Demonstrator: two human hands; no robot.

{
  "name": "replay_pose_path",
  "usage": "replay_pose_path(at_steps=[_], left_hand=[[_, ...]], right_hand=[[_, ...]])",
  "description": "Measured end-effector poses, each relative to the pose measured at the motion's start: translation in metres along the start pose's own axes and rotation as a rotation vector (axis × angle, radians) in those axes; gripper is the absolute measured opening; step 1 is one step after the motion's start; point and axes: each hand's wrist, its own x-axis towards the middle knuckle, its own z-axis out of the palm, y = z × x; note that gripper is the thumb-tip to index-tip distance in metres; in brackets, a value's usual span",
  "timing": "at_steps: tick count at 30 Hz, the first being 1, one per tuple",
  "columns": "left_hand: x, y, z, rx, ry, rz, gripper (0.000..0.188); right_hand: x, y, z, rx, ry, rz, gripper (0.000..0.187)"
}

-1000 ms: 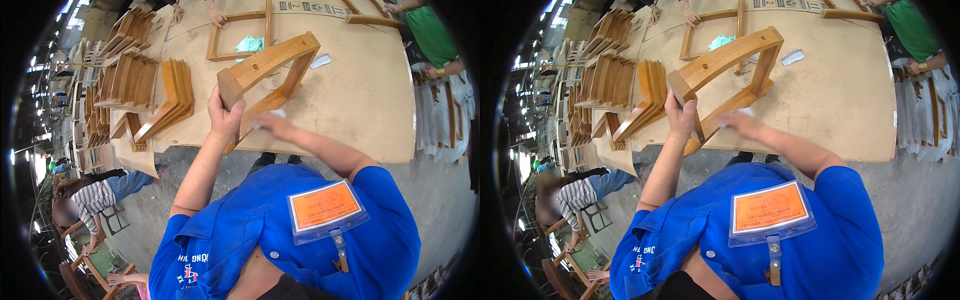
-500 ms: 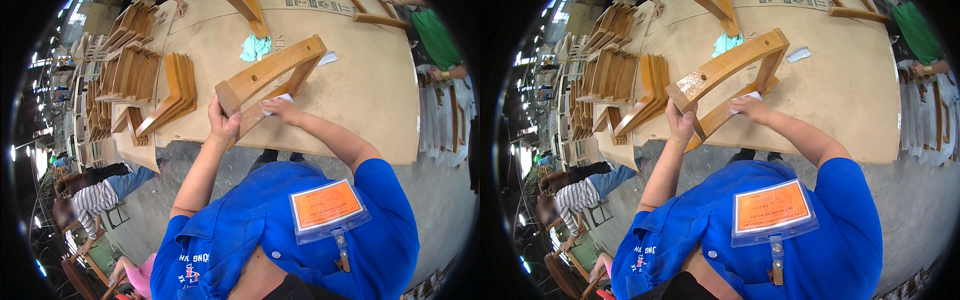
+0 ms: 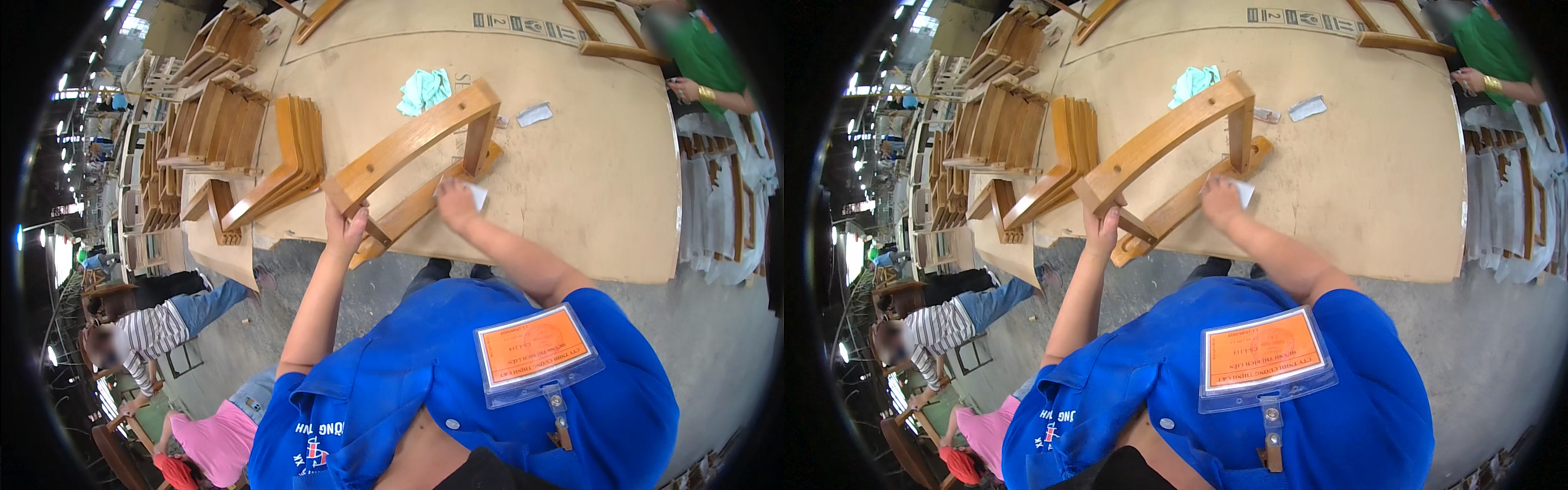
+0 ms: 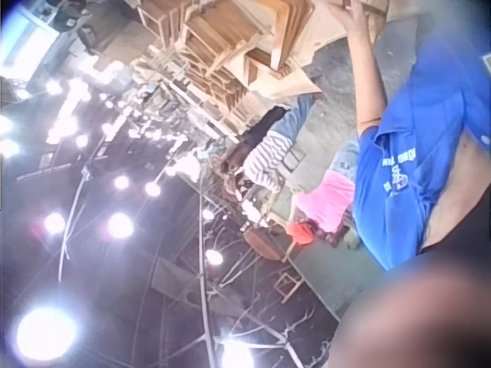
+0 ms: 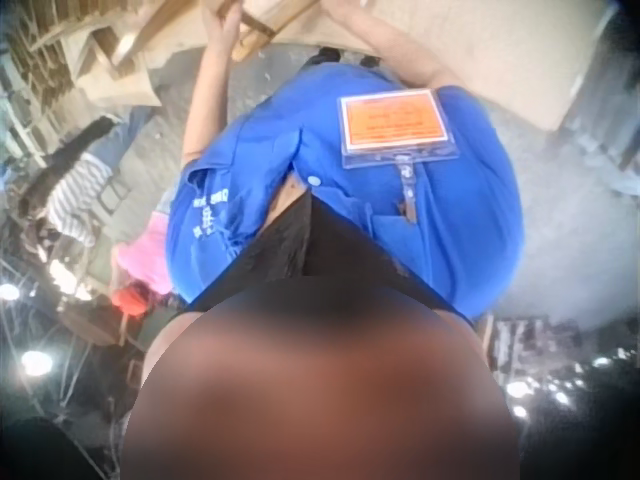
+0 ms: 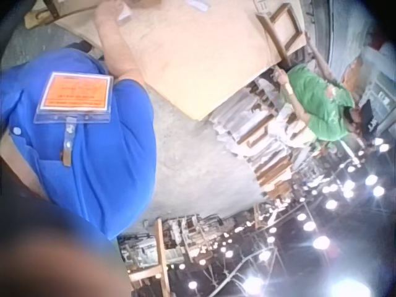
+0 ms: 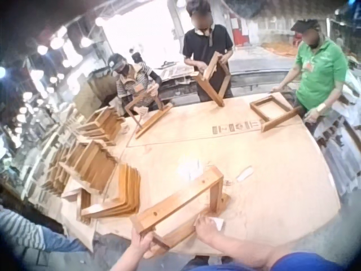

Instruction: The person wipes wooden chair frames with a white cloth on a large work table. They handle multiple frames one at a time, turning them over and wiping different sides before placing them aside. Other workers are visible in the background performing similar tasks.

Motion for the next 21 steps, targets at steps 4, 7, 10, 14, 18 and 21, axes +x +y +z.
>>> replay_pose_path(at_steps=[4, 7, 10, 14, 18, 21], left_hand=[[-0.031, -0.016, -0.027, 0.048, 0.073, -0.211, 0.046], [-0.046, -0.004, -0.045, 0.001, 0.083, -0.311, 0.064], [-0.047, 0.024, -0.056, 0.301, 0.065, -0.322, 0.074], [-0.028, 0.056, -0.042, 0.963, -0.024, -0.109, 0.066], [0.022, 0.062, 0.01, 0.996, -0.155, -0.035, 0.057], [0.064, 0.061, 0.051, 0.959, -0.253, -0.16, 0.052]], right_hand=[[-0.005, -0.037, 0.022, -0.033, 0.014, -0.079, 0.033], [-0.011, -0.007, 0.025, 0.107, -0.019, 0.017, 0.03], [-0.029, 0.055, 0.019, 0.241, 0.08, -0.051, 0.027], [-0.072, 0.08, 0.006, 0.65, -0.125, 0.124, 0.027], [-0.1, 0.075, -0.01, 1.834, -0.204, 0.849, 0.036], [-0.095, 0.085, -0.025, 2.07, -0.246, 0.911, 0.037]])
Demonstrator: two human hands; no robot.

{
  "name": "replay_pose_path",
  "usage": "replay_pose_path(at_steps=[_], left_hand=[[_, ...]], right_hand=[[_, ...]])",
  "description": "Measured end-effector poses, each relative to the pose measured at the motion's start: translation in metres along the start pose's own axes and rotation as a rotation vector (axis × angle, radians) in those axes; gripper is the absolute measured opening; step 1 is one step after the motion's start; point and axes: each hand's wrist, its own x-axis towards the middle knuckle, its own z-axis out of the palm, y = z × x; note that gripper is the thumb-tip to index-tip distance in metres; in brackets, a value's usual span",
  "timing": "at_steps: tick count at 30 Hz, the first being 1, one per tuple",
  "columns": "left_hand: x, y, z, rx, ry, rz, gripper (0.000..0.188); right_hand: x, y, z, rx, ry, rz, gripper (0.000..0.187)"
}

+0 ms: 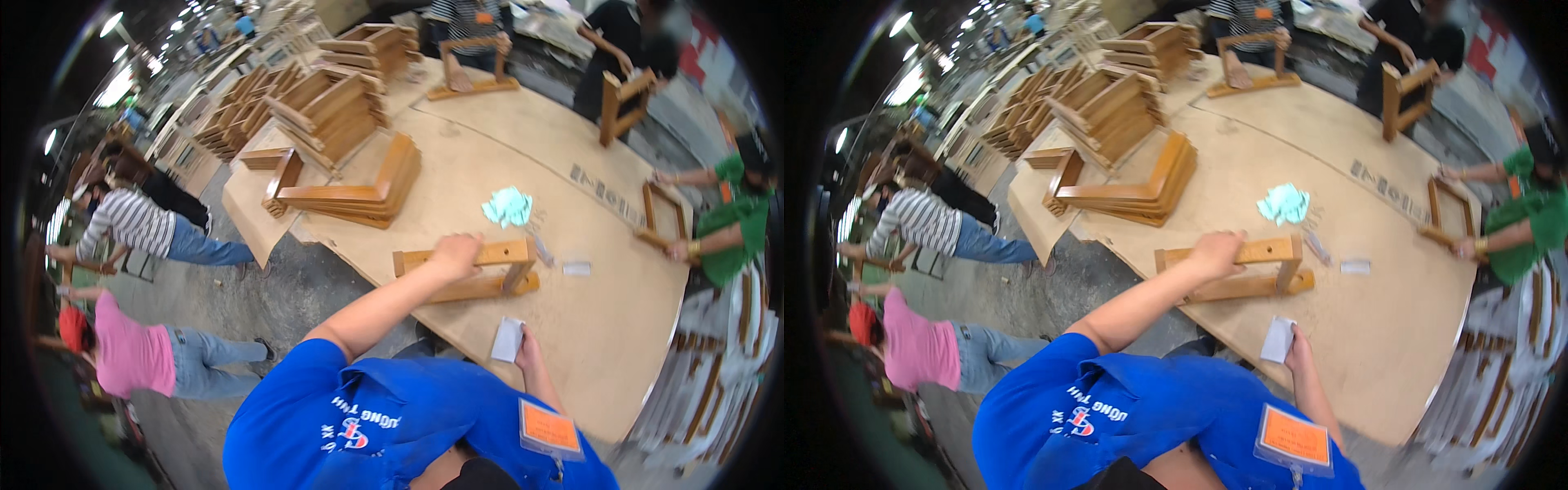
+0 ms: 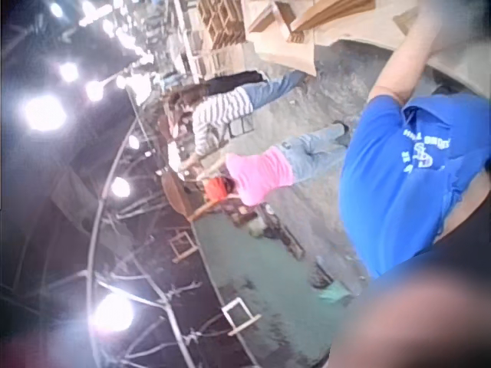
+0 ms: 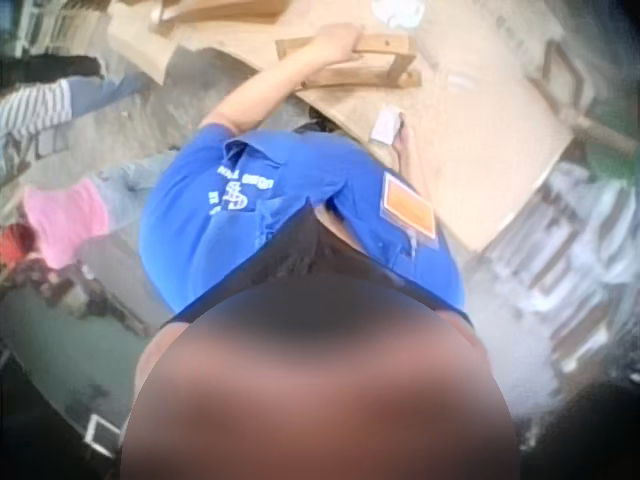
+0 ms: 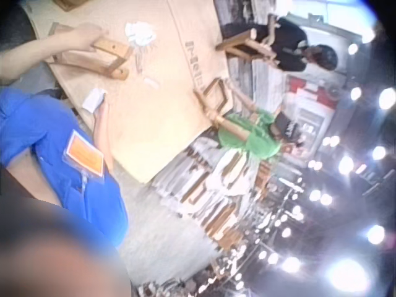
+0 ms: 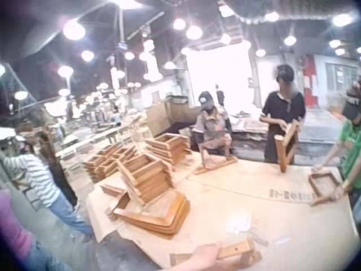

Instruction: The person wipes wooden chair frames with a white cloth on a large work table. They handle multiple frames one at a time, turning them over and wiping different sides before placing them aside. Other workers are visible in the background performing similar tasks.

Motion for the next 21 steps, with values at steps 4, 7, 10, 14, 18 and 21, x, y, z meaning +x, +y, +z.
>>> replay_pose_path(at_steps=[4, 7, 10, 14, 18, 21], left_hand=[[0.015, -0.007, -0.012, -0.031, -0.159, 0.104, 0.045], [0.023, -0.031, -0.026, -0.089, -0.165, 0.152, 0.053], [0.036, -0.043, -0.023, 0.007, -0.116, 0.164, 0.052], [0.033, -0.03, -0.006, 0.121, -0.031, 0.192, 0.055], [0.026, -0.023, -0.008, 0.135, 0.029, 0.146, 0.065], [0.031, -0.021, -0.009, 0.135, 0.026, 0.117, 0.068]], right_hand=[[-0.002, -0.031, 0.004, -0.459, -0.035, -0.333, 0.032], [-0.013, -0.044, 0.003, -1.115, 0.225, -0.523, 0.025], [-0.022, -0.045, -0.004, -1.459, 0.026, -1.172, 0.026], [-0.012, -0.037, -0.01, -2.012, 0.085, -0.968, 0.039], [0.021, -0.014, 0.001, -2.206, 0.102, -0.995, 0.046], [0.039, -0.003, 0.002, -2.268, 0.088, -0.973, 0.048]])
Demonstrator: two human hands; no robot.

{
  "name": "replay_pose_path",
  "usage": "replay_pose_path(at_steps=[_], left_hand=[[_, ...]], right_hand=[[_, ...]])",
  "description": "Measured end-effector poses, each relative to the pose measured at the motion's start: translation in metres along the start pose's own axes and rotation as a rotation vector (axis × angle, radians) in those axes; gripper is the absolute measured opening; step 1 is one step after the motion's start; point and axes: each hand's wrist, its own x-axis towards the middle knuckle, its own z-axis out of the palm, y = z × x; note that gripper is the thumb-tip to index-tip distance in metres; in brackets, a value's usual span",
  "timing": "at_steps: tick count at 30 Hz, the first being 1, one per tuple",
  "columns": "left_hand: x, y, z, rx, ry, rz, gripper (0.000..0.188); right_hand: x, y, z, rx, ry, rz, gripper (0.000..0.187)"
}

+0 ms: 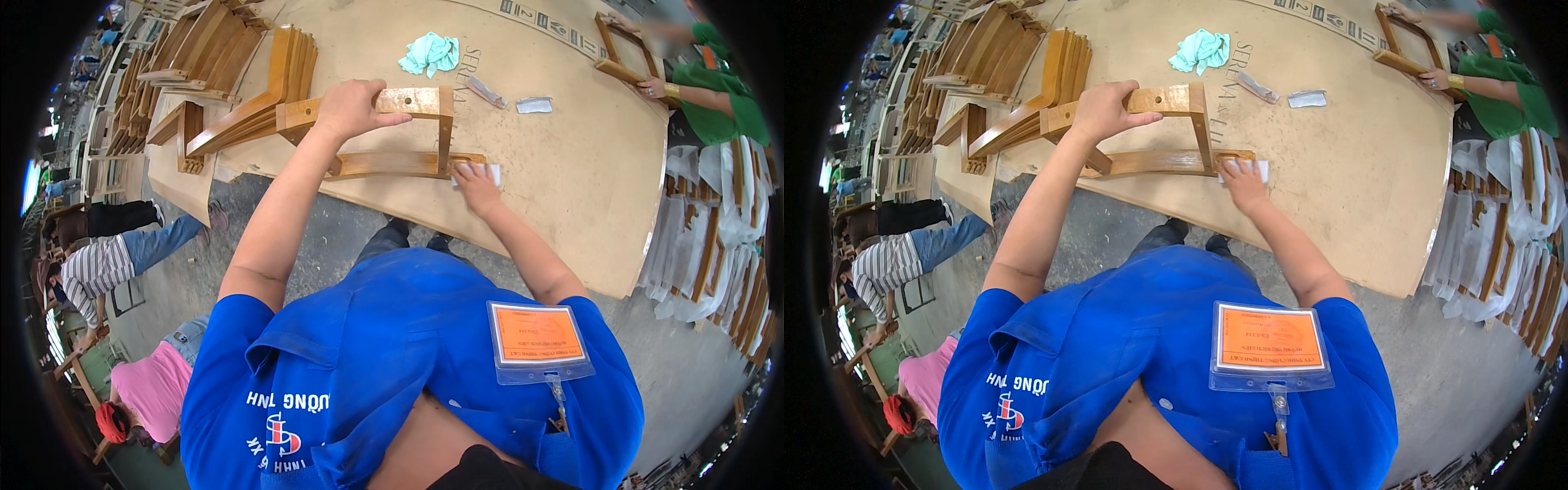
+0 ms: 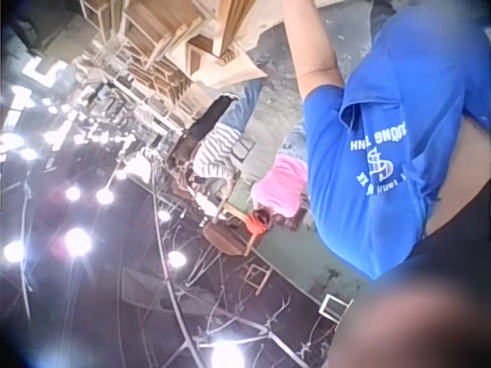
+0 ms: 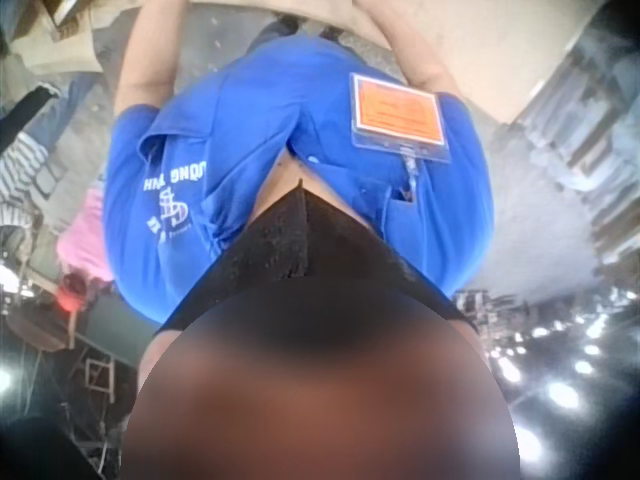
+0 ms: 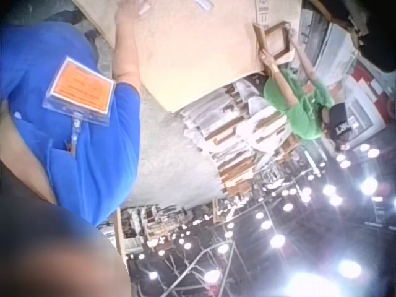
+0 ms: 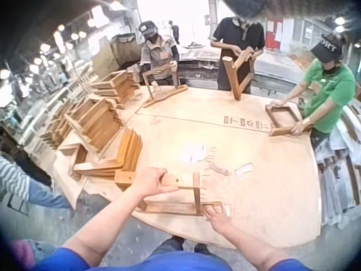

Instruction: The person wipes wooden chair frames with a white cloth on a large work table. They handle multiple frames one at a time, turning them over and wiping different sides before placing them aside. Other workers are visible in the background performing similar tasks.

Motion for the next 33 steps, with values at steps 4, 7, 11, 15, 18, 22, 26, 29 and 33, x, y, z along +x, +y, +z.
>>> replay_pose_path(at_steps=[4, 7, 11, 15, 18, 22, 26, 29, 33], left_hand=[[0.006, -0.001, 0.003, 0.012, 0.02, -0.013, 0.066], [0.008, -0.003, 0.004, 0.005, 0.034, -0.007, 0.063], [0.011, -0.005, 0.005, -0.008, 0.071, 0.012, 0.062], [0.013, -0.005, 0.006, 0.0, 0.049, -0.005, 0.064], [0.011, -0.005, 0.006, 0.011, 0.064, -0.003, 0.065], [0.009, -0.004, 0.006, -0.024, 0.063, -0.004, 0.061], [0.006, -0.001, 0.006, -0.005, 0.1, 0.008, 0.064], [0.0, 0.002, 0.006, 0.007, 0.077, -0.003, 0.063], [-0.006, 0.004, 0.005, 0.002, 0.098, 0.006, 0.061]], right_hand=[[-0.007, 0.012, 0.008, 0.097, 0.077, -0.128, 0.051], [-0.013, 0.015, 0.008, -0.082, -0.07, 0.077, 0.051], [-0.01, 0.005, 0.005, 0.19, -0.067, 0.072, 0.049], [-0.007, -0.002, 0.0, 0.067, -0.074, 0.057, 0.046], [-0.007, -0.004, -0.001, -0.065, -0.175, 0.156, 0.045], [-0.009, -0.007, 0.005, 0.162, -0.11, 0.148, 0.045], [-0.015, 0.003, 0.006, 0.147, -0.067, 0.102, 0.046], [-0.019, 0.014, 0.005, 0.095, -0.103, 0.131, 0.046], [-0.015, 0.008, 0.012, 0.107, -0.09, 0.215, 0.045]])
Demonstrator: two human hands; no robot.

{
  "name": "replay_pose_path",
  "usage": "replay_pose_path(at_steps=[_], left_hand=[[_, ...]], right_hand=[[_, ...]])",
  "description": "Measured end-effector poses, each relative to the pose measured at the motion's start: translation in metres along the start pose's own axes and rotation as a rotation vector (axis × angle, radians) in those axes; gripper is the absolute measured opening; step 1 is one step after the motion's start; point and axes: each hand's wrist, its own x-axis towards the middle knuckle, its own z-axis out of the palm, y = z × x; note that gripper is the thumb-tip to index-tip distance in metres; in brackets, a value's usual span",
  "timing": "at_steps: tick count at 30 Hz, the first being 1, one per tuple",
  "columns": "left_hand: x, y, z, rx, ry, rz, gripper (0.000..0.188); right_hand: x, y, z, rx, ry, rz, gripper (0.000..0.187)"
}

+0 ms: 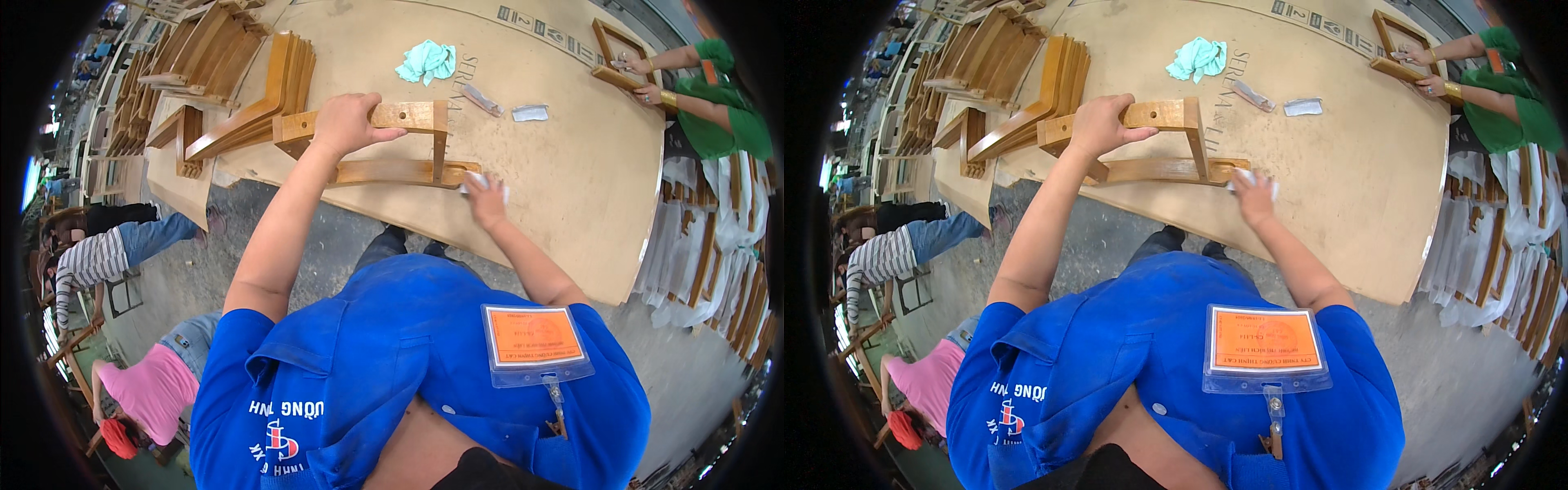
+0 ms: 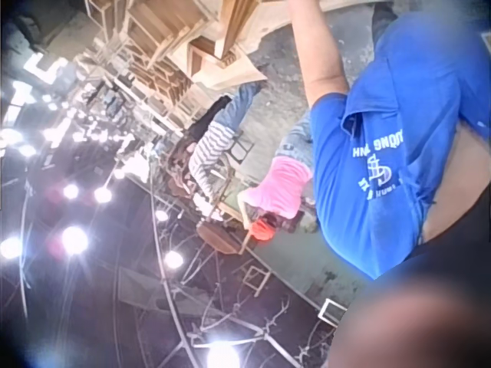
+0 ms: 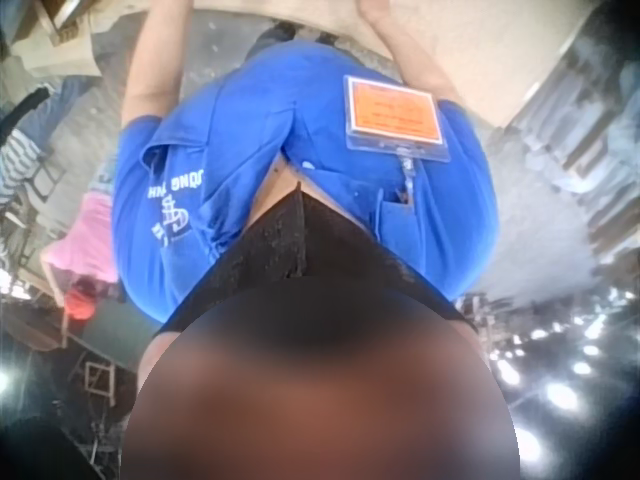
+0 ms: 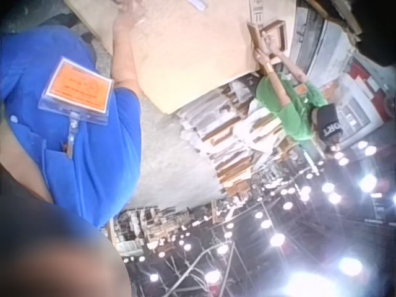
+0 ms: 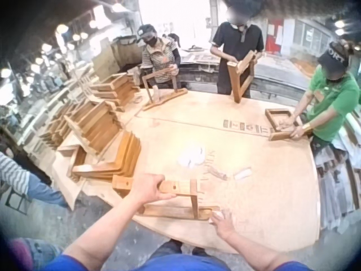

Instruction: The person wipes wooden chair frames with a white cloth on a large work table. They handle multiple frames one at a time, turning them over and wiping different sides before placing them aside. Other workers are visible in the background performing similar tasks.

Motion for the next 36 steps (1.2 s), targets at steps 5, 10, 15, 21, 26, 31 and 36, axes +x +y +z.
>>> replay_pose_path(at_steps=[5, 10, 15, 21, 26, 31, 36], left_hand=[[0.0, 0.001, -0.001, 0.028, -0.019, 0.0, 0.062], [-0.007, 0.002, 0.002, 0.033, 0.034, 0.028, 0.064], [-0.007, 0.001, 0.003, 0.005, 0.069, 0.028, 0.063], [-0.017, 0.004, 0.001, 0.014, 0.041, 0.032, 0.06], [-0.05, 0.015, 0.007, 0.013, 0.128, 0.089, 0.056], [-0.079, 0.024, 0.014, 0.031, 0.189, 0.125, 0.055], [-0.096, 0.031, 0.016, 0.062, 0.245, 0.153, 0.056]], right_hand=[[0.002, -0.01, 0.007, 0.014, 0.018, -0.117, 0.045], [-0.005, 0.014, -0.003, -0.099, -0.042, 0.029, 0.046], [0.009, -0.008, 0.011, -0.022, -0.018, -0.113, 0.047], [-0.014, 0.069, -0.018, -0.143, -0.099, 0.194, 0.044], [-0.001, 0.076, -0.018, -0.144, 0.19, 0.064, 0.045], [0.015, 0.046, -0.002, 0.038, 0.074, -0.169, 0.048], [0.022, 0.038, -0.007, -0.087, -0.033, -0.131, 0.045]])
